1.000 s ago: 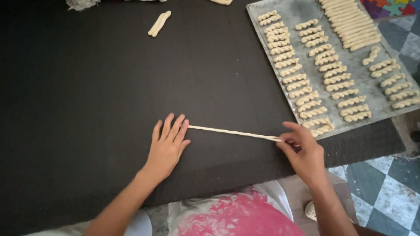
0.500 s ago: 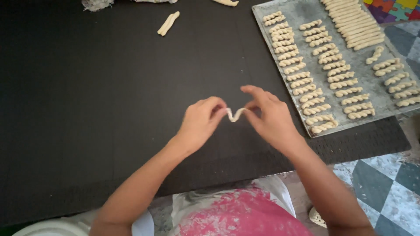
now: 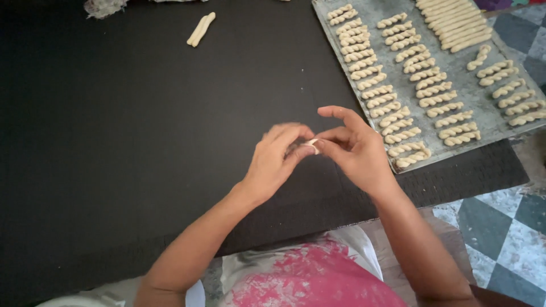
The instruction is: Twisting long strips of dough into spiral shapes and arranging them neatly on a metal baking tray for baking.
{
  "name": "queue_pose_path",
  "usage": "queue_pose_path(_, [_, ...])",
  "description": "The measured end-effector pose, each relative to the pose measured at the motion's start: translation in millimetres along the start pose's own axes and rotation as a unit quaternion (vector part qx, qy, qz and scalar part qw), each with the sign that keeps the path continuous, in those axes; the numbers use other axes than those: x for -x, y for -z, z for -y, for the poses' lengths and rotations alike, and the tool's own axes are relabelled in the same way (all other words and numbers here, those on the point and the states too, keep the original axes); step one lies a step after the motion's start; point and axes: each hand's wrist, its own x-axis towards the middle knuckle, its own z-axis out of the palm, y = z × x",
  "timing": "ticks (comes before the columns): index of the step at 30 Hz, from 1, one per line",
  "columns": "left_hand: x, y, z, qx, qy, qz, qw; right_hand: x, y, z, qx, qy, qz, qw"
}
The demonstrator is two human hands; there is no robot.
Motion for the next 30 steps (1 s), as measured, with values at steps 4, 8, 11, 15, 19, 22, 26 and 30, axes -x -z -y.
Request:
queue_pose_path(4, [3,-9,1,0.014,0.034,-0.021,0.999,7,-4,-16,-0.104,-0.029,-0.015,0.994])
queue_pose_path(8, [4,-17,-3,-0.105,0.025,-0.046,0.993,13,-10,-13,-0.034,-0.025,-0.036,0.998])
queue_pose_path(11, [3,-26,-3,-0.208,-0.117,-0.048,0.97,7,-4,-40,-0.099,-0.004,-0.067,0.993])
queue_pose_path(15, [-9,-51,8,-0.201,-0.211,-0.085,0.953,7,9,-61,-0.154,-0.039,-0.026,0.987])
queue_pose_path(19, [-34,-60,-3,-0.002,-0.065,0.025,0.998,3,41,-79,-0.309,-0.119,-0.025,0.943])
queue_pose_path(22, [-59,-62,-4,0.164,0.046,0.071,0.983,-11,79,-98,-0.325,-0.128,-0.081,0.934])
queue_pose_path(26, [-96,-84,23,0.359,0.18,0.084,0.912,-46,128,-103,-0.238,-0.13,-0.088,0.958])
queue_pose_path(30, [-176,-104,53,0.174,0.144,0.092,0.97,-118,171,-125,-0.158,-0.099,-0.083,0.979])
